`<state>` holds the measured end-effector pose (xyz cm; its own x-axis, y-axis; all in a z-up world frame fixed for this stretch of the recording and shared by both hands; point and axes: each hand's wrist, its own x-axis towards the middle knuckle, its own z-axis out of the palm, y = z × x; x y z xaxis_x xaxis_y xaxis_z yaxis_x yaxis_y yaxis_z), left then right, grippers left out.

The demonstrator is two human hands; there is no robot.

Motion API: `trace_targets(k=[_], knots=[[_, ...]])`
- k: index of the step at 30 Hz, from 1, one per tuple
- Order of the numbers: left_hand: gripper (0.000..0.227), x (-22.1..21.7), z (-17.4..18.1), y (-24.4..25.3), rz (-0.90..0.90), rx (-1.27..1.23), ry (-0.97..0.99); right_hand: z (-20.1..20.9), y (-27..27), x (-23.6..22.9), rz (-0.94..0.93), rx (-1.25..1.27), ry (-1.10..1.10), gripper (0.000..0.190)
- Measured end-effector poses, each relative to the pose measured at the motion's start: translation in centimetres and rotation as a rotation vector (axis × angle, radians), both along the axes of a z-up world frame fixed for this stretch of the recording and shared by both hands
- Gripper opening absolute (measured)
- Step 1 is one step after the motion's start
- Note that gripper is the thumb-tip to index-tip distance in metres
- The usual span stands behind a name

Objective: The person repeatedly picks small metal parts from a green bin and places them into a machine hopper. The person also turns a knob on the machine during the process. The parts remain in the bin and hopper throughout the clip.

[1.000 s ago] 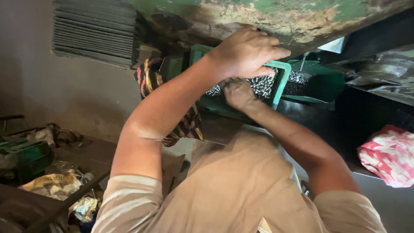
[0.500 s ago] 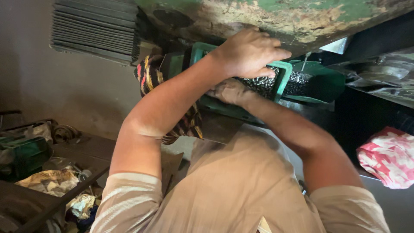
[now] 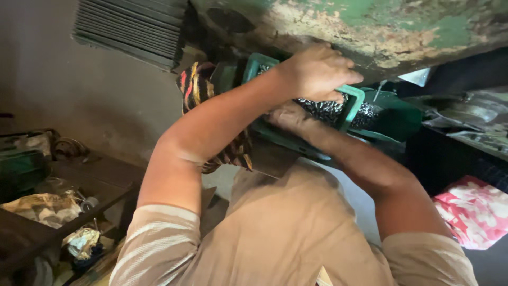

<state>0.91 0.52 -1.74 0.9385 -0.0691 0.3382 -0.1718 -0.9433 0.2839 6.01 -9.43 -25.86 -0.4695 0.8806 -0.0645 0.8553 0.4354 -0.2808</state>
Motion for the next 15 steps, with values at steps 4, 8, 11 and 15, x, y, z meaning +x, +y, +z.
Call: trace_targets(k=[4,8,11,15], knots=[[0.058,-0.2,0.6,-0.1,0.0,-0.008,0.042,-2.2,-0.2,0.7,-0.142,-0.287,0.466,0.052],[0.059,0.0,0.9,-0.3,0.012,0.016,0.101,-5.9,-0.4,2.2,-0.1,-0.261,0.511,0.05],[0.061,-0.1,-0.2,-0.4,0.002,0.012,0.0,-6.5,-0.8,3.1,-0.019,-0.227,0.529,0.038],[0.063,-0.2,-1.6,-0.3,0.024,0.095,-0.133,-3.9,-0.7,1.8,0.145,0.538,-0.901,0.041]])
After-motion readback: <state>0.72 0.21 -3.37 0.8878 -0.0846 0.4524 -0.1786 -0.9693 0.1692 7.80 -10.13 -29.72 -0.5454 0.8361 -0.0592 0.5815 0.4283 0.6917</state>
